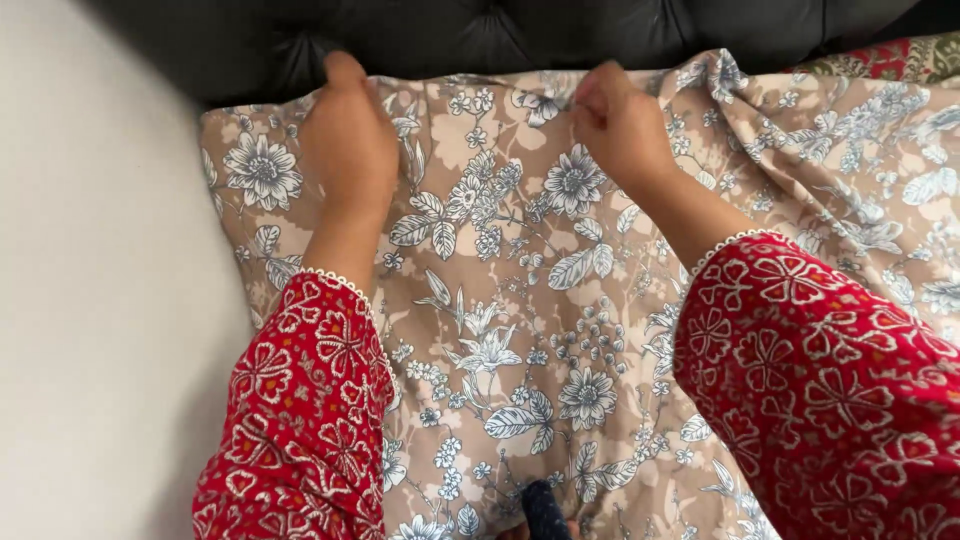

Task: The recorder is spreading and tucking a floral patterned bedsheet onto a bed.

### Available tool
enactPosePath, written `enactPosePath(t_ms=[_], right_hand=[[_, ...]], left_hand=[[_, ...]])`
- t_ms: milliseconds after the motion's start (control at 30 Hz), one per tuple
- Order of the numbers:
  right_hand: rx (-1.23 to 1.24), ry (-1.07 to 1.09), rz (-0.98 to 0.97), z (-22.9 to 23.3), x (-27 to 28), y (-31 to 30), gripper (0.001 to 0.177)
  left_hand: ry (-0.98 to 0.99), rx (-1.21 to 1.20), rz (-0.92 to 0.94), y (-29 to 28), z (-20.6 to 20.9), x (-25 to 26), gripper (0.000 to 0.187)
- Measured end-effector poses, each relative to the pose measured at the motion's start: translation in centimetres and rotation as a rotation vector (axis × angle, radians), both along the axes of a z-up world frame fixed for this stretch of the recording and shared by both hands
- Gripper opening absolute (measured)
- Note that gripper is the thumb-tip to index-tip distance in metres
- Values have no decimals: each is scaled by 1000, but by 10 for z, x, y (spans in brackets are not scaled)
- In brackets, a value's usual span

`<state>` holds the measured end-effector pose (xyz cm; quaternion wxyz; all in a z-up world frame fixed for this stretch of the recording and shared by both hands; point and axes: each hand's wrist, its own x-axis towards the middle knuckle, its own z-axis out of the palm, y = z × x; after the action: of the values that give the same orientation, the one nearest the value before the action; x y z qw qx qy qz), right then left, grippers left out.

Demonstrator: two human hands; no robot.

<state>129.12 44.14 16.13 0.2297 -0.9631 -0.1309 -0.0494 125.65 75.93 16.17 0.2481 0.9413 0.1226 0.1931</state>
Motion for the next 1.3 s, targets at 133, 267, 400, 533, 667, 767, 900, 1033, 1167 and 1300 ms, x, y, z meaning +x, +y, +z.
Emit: enactPosePath(t_ms=[133,267,400,533,667,767,900,1033,1167,1300], right_hand=[[360,-58,309,25,-14,17,13],[48,-34,398,30,-24,35,27],[-49,-250,603,17,-28,66,34],[-73,-259,532,14,-16,91,39],[-189,40,356,2,-3,96,38],[-282,-8,318,-9,-2,101,43],[-274,-12,297,-3,-7,106,47],[-312,-92,264,-13,-19,79,36],[-196,-238,374,-20,-17,66,48],[-241,-4,274,-5,-3,85,49]], left_hand=[[-294,-134,-79,10,-34,-4,17],[-245,57,-306,16,-19,-15,14],[-318,250,-365,18,-20,-31,31],[-222,273,-327,25,-33,-27,27],[-175,321,-307,35,-42,-28,26],[-233,394,-286,38,-40,-31,28],[-188,366,-271,49,-42,-23,22],[-279,340,-252,59,-51,-25,21],[-244,196,-293,77,-57,-23,19],[-137,381,-205,102,-51,-22,34]])
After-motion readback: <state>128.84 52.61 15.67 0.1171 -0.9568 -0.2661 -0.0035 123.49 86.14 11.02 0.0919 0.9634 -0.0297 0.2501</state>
